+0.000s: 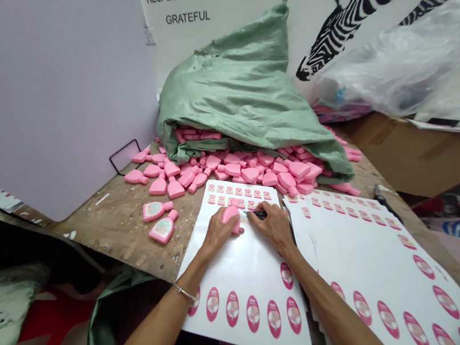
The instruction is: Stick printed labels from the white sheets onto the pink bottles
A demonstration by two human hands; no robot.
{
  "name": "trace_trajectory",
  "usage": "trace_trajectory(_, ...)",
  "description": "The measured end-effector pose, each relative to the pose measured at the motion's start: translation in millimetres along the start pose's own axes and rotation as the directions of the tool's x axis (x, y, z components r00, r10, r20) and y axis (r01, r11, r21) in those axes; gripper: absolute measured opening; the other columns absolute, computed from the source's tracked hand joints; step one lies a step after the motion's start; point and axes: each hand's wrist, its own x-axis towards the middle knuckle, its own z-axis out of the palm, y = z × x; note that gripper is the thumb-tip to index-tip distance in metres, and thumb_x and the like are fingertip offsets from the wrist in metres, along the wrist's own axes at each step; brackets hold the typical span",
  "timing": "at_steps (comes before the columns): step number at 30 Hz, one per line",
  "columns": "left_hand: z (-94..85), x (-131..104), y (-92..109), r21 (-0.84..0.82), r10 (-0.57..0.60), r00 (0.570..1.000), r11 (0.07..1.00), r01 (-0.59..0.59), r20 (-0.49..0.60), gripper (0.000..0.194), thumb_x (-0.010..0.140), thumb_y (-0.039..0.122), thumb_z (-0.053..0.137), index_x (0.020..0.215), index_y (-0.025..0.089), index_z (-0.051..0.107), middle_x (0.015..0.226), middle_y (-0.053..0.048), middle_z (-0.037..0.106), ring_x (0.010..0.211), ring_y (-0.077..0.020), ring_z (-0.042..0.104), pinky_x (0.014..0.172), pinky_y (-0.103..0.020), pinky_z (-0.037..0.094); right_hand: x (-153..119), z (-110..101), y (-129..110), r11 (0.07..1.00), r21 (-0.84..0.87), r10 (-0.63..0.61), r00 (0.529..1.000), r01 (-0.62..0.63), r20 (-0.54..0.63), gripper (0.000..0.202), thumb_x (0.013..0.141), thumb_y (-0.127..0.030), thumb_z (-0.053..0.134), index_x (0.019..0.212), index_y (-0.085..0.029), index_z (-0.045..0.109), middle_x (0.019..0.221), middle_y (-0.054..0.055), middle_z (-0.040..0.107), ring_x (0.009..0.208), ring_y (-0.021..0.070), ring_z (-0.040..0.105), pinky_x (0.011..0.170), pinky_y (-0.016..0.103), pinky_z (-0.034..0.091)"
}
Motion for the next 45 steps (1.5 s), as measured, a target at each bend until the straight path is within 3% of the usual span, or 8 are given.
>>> trace_trajectory(9,-2.0,-10,2,-0.244,-0.002,1.000,0.970,0.004,0.006,0.054,0.072,0.057,0.064,0.101,0.011,0.057,0.084,-0.008,0.062,0.065,-0.0166,0.064,0.062,-0.033,0.057,-7,-25,-12,0.920,0.376,0.110,0.993,-0.115,0.034,0.045,0.081,-0.060,0.049,0.082,-0.016,0.061,0.065,0.000,0.059,0.057,0.0118,0.050,0.052,0.024,0.039)
trace_trajectory(13,0.0,-26,11,-0.507,-0.060,0.995,0.857,0.093,0.082,0.052,0.081,0.056,0.055,0.103,0.009,0.060,0.084,-0.011,0.066,0.067,-0.0184,0.064,0.068,-0.039,0.057,-18,-37,-41,0.856,0.493,0.105,0.986,-0.156,0.130,0.044,0.076,-0.054,0.060,0.100,-0.018,0.069,0.072,0.001,0.065,0.062,0.0138,0.054,0.057,0.026,0.043)
trace_trajectory(19,1.4,-40,23,-0.529,-0.087,0.991,0.839,0.130,0.106,0.049,0.085,0.052,0.050,0.097,0.007,0.064,0.077,-0.012,0.069,0.064,-0.0204,0.065,0.070,-0.044,0.056,-26,-44,-68,0.828,0.548,0.041,0.986,-0.123,0.160,0.033,0.077,-0.047,0.061,0.093,-0.021,0.073,0.088,0.004,0.072,0.081,0.0211,0.065,0.077,0.033,0.050)
trace_trajectory(29,2.1,-43,32,-0.510,-0.056,0.982,0.849,0.140,0.178,0.050,0.084,0.054,0.050,0.096,0.008,0.064,0.078,-0.011,0.068,0.070,-0.0210,0.066,0.072,-0.042,0.056,-27,-46,-71,0.841,0.533,0.033,0.993,-0.089,0.113,0.027,0.077,-0.042,0.062,0.088,-0.020,0.073,0.087,0.003,0.072,0.077,0.0201,0.066,0.072,0.032,0.052)
trace_trajectory(33,0.4,-46,30,-0.449,0.037,0.977,0.891,0.063,0.211,0.037,0.078,0.040,0.066,0.100,0.012,0.060,0.077,-0.006,0.064,0.071,-0.0172,0.064,0.072,-0.038,0.056,-27,-45,-72,0.878,0.475,0.017,0.996,-0.057,0.087,0.027,0.079,-0.043,0.059,0.089,-0.021,0.072,0.089,0.003,0.072,0.079,0.0192,0.066,0.072,0.030,0.051)
trace_trajectory(40,-1.5,-54,25,-0.410,0.050,0.969,0.910,0.055,0.240,0.038,0.076,0.029,0.067,0.108,0.013,0.054,0.089,-0.006,0.061,0.077,-0.0160,0.061,0.073,-0.038,0.056,-23,-45,-63,0.997,-0.074,-0.018,0.993,0.009,-0.118,0.048,0.075,-0.055,0.061,0.105,-0.018,0.065,0.100,0.012,0.069,0.096,0.0306,0.060,0.086,0.048,0.042)
trace_trajectory(42,-0.4,-57,29,-0.390,0.039,0.966,0.918,0.067,0.257,0.035,0.077,0.029,0.067,0.106,0.014,0.055,0.092,-0.007,0.061,0.077,-0.0157,0.060,0.072,-0.038,0.057,-23,-45,-61,1.000,0.014,0.023,0.992,-0.022,-0.124,0.056,0.072,-0.058,0.062,0.112,-0.018,0.061,0.109,0.013,0.066,0.101,0.0301,0.058,0.087,0.047,0.042)
trace_trajectory(45,2.9,-62,36,-0.361,0.029,0.952,0.928,0.088,0.305,0.033,0.074,0.025,0.069,0.102,0.016,0.055,0.083,-0.003,0.059,0.073,-0.0137,0.058,0.069,-0.035,0.057,-25,-43,-66,0.955,0.290,0.061,0.998,-0.068,0.035,0.063,0.070,-0.056,0.064,0.119,-0.019,0.054,0.117,0.011,0.061,0.104,0.0254,0.058,0.087,0.039,0.047)
